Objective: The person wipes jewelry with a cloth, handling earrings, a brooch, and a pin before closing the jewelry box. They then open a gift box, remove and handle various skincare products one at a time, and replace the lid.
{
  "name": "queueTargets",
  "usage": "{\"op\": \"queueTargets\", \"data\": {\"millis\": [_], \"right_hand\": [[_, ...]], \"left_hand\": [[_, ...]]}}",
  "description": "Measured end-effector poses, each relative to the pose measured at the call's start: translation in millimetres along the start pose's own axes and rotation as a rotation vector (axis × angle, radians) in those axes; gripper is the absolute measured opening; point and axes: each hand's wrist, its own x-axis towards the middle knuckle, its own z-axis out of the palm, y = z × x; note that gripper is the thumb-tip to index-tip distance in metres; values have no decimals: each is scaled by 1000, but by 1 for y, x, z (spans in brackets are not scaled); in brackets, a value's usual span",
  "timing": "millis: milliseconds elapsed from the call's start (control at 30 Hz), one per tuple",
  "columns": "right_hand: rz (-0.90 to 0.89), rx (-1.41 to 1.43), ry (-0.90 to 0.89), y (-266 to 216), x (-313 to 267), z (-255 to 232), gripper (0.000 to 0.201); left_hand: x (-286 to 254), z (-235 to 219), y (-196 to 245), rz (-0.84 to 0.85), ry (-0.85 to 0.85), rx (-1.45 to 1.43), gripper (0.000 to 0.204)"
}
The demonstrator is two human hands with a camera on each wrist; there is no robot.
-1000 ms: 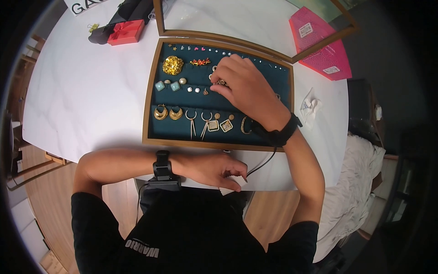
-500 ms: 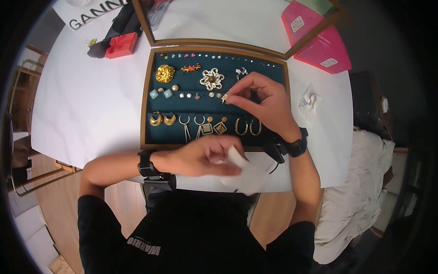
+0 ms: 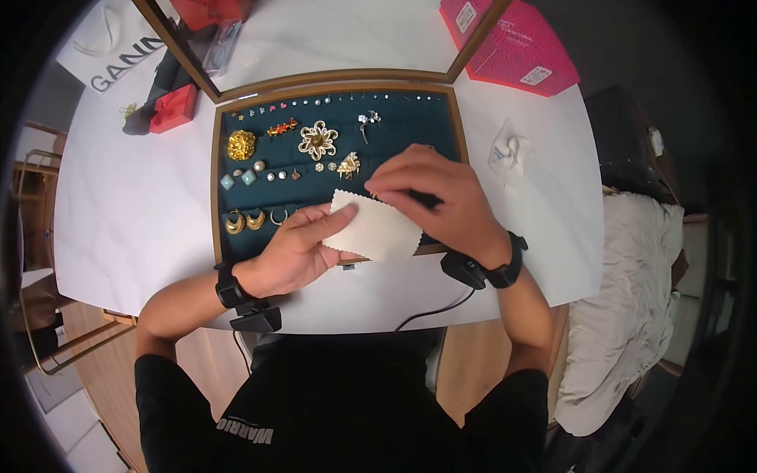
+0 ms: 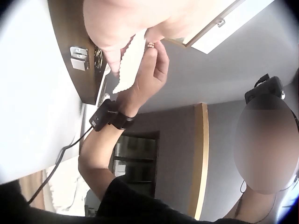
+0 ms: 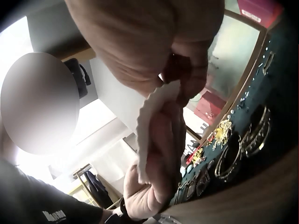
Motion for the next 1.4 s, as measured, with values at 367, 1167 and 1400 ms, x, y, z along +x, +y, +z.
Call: {"op": "queueTargets", "data": {"millis": [367, 1167, 1400], "right_hand": [[-83, -53, -125, -5, -11, 5, 22], [-70, -262, -11, -3, -11, 15, 23], [-125, -297, -2, -5, -12, 18, 24]], "left_hand": [[0, -5, 0, -34, -10, -31, 39], [1, -8, -6, 52, -75, -35, 41], [0, -5, -5, 46, -34, -26, 41]]}}
